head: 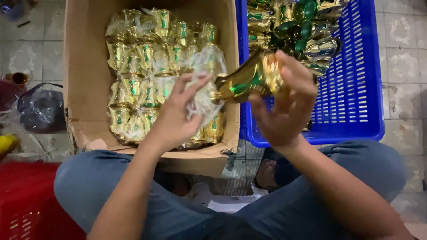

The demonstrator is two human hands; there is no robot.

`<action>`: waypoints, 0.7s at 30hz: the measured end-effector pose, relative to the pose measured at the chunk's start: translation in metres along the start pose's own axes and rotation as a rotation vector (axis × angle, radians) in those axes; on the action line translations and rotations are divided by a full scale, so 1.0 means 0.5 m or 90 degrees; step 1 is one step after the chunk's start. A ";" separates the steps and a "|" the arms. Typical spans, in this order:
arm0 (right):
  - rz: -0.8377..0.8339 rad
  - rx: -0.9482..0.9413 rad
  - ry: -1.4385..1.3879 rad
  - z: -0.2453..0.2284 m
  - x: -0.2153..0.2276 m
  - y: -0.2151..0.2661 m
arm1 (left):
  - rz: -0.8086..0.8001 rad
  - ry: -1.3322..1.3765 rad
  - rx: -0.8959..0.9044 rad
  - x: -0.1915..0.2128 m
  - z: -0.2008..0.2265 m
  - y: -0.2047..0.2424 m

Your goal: The person wraps individual gold-colored trophies in plastic bags and places them into a cardboard box.

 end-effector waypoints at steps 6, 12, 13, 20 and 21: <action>-0.187 0.134 -0.048 0.017 -0.022 0.068 | 0.002 0.096 -0.037 0.009 0.011 0.011; -0.379 0.125 0.022 0.023 -0.057 0.104 | 0.083 -0.023 -0.130 0.013 0.019 0.023; -0.396 0.122 0.048 0.023 -0.064 0.110 | 0.083 -0.052 -0.165 0.006 0.013 0.026; -0.415 0.178 0.121 0.003 -0.089 0.106 | 0.137 -0.130 -0.226 -0.010 -0.007 0.026; -0.418 0.177 0.130 0.003 -0.091 0.109 | 0.137 -0.116 -0.222 -0.011 -0.003 0.028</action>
Point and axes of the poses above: each hand's wrist, its own y-axis away from the middle knuckle, its own x-axis out of the back of the hand, z = x × y, the point moved 3 cm from there along -y, towards the middle knuckle, and after that the axes turned 11 degrees about z, right-handed, at the moved point
